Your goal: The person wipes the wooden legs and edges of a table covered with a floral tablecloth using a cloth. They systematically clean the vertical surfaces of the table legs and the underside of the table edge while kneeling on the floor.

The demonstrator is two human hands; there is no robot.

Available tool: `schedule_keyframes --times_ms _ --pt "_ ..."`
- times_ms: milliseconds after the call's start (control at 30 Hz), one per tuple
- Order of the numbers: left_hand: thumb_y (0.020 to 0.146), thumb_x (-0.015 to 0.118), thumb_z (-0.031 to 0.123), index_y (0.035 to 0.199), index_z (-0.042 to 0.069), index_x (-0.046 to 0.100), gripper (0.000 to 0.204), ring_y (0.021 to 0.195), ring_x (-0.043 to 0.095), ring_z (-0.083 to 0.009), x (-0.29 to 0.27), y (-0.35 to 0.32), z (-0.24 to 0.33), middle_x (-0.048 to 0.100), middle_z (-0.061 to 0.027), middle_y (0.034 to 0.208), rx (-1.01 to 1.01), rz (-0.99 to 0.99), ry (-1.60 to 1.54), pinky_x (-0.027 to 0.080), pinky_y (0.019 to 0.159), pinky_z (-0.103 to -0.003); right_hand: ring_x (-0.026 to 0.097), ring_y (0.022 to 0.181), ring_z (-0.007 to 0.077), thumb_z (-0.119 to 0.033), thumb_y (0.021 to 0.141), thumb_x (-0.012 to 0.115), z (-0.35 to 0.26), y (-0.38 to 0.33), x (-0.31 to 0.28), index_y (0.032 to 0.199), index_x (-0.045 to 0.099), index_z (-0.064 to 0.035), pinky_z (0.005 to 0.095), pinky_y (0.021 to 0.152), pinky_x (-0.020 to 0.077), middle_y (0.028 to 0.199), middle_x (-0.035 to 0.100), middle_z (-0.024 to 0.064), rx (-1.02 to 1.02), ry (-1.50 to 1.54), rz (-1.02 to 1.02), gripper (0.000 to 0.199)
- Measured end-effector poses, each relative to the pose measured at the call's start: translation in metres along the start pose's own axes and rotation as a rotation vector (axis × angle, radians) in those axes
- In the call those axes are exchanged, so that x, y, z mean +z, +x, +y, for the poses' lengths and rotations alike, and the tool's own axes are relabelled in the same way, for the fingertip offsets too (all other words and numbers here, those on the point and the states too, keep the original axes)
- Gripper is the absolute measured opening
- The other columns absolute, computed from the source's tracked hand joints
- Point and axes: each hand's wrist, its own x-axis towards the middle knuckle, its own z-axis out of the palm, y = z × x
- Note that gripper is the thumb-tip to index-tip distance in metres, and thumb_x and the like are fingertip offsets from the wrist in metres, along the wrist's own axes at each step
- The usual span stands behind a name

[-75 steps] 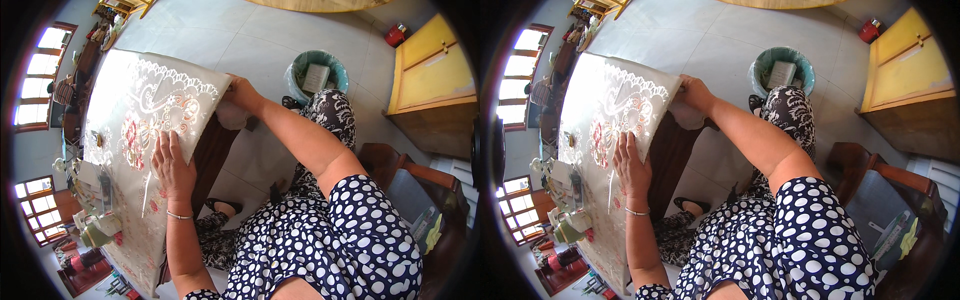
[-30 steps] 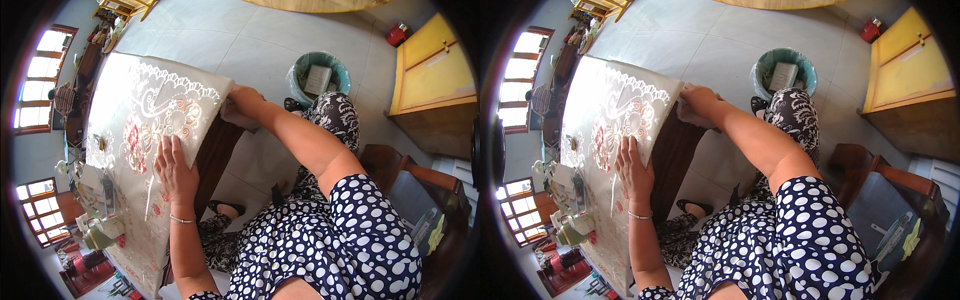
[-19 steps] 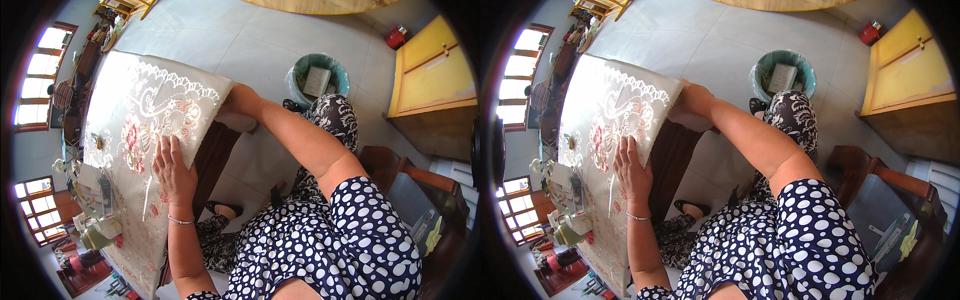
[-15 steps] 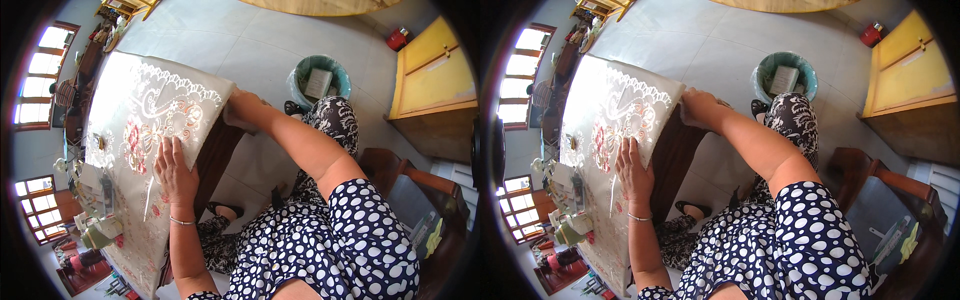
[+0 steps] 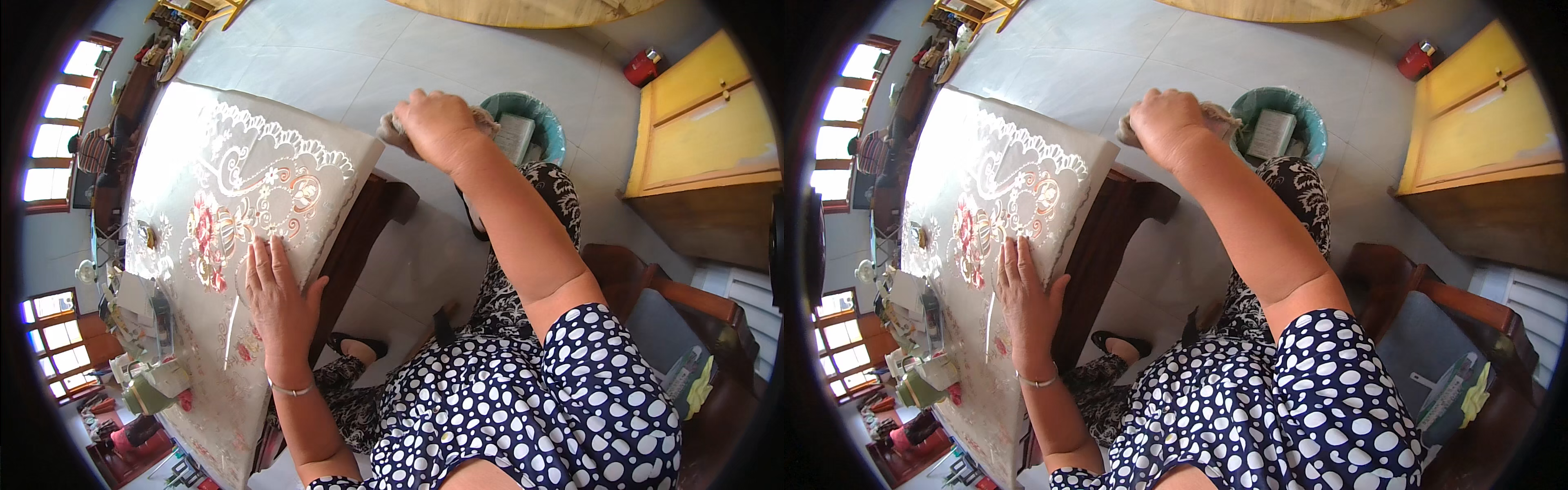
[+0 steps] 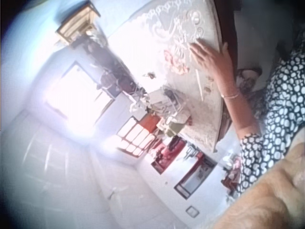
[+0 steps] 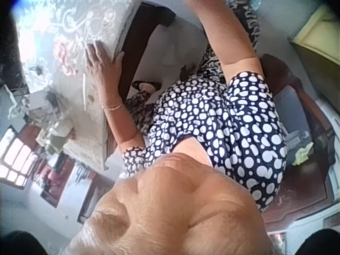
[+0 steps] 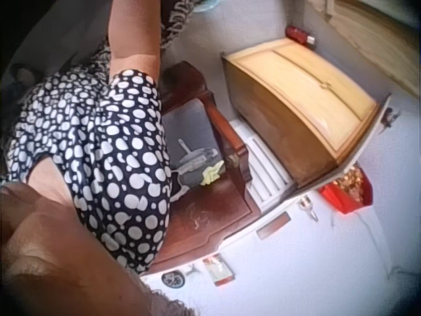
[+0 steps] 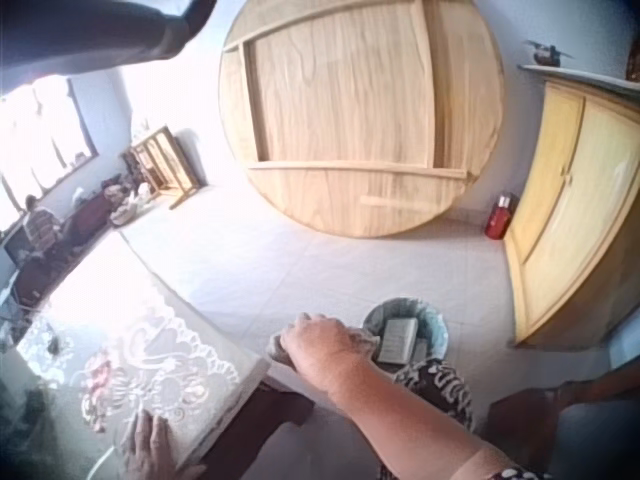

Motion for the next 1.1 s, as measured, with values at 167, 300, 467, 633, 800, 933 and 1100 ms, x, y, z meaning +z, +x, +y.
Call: schedule_keyframes --times_ms 167,300,467,633,800,933,1100 --pt "0.087 0.069 0.029 0.136 0.005 0.052 0.056 0.132 0.043 -0.0391 -0.012 -0.022 0.035 0.045 -0.0199 0.145 0.256 0.2 -0.151 0.036 0.108 -0.047 0.066 0.091 0.0291 -0.021 0.075 0.078 0.028 -0.006 -0.027 0.099 0.062 -0.0103 0.0393 0.076 0.0548 0.099 0.063 0.008 0.031 0.21 0.383 0.03" --pt "0.088 0.067 0.029 0.132 0.006 0.056 0.05 0.127 0.05 -0.0374 0.039 -0.065 0.059 0.049 -0.0194 0.141 0.307 -0.178 -0.474 0.04 0.104 -0.046 0.067 0.088 0.027 -0.027 0.073 0.083 0.037 0.004 -0.045 0.102 0.064 -0.0082 0.0353 0.076 0.0551 0.1 0.067 0.0086 0.057 0.526 0.681 0.039" --pt "0.093 0.063 0.026 0.138 0.004 0.049 0.052 0.131 0.047 -0.0317 0.183 -0.156 0.022 0.05 -0.0185 0.142 -0.236 -1.048 -0.825 0.038 0.107 -0.039 0.066 0.082 0.015 -0.028 0.076 0.085 0.044 0.01 -0.058 0.102 0.065 -0.0029 0.0288 0.077 0.0537 0.094 0.071 0.004 0.129 1.166 0.754 0.041" --pt "0.099 0.051 0.018 0.143 0.004 0.043 0.047 0.133 0.045 -0.0262 0.193 -0.189 0.032 0.046 -0.0152 0.147 -0.183 -1.339 -1.317 0.035 0.11 -0.036 0.066 0.087 0.0203 -0.032 0.091 0.069 0.042 0.014 -0.058 0.118 0.062 -0.0046 0.0344 0.082 0.0552 0.102 0.069 0.0054 0.201 1.599 0.722 0.039" --pt "0.096 0.058 0.013 0.146 0.004 0.039 0.055 0.135 0.043 -0.0238 0.233 -0.196 0.046 0.044 -0.0134 0.149 -0.108 -1.272 -1.463 0.032 0.113 -0.035 0.065 0.088 0.0187 -0.043 0.095 0.061 0.07 0.011 -0.062 0.11 0.063 -0.004 0.0363 0.082 0.0537 0.101 0.068 0.0042 0.046 2.181 0.773 0.042" --pt "0.091 0.065 0.009 0.148 0.005 0.038 0.063 0.136 0.041 -0.0232 0.211 -0.175 0.049 0.043 -0.0144 0.149 -0.068 -1.379 -1.315 0.032 0.113 -0.036 0.063 0.1 0.0201 -0.046 0.097 0.053 0.098 -0.009 -0.078 0.121 0.059 -0.0075 0.0368 0.088 0.0514 0.11 0.066 0.0063 -0.103 2.112 0.744 0.045" --pt "0.094 0.056 0.004 0.147 0.005 0.04 0.056 0.136 0.041 -0.021 0.17 -0.156 0.052 0.044 -0.0117 0.149 -0.176 -1.339 -1.428 0.031 0.113 -0.034 0.061 0.099 0.0112 -0.035 0.097 0.061 0.178 -0.067 -0.084 0.119 0.066 -0.0071 0.0269 0.088 0.0484 0.109 0.067 0.0036 0.471 1.456 0.638 0.036"
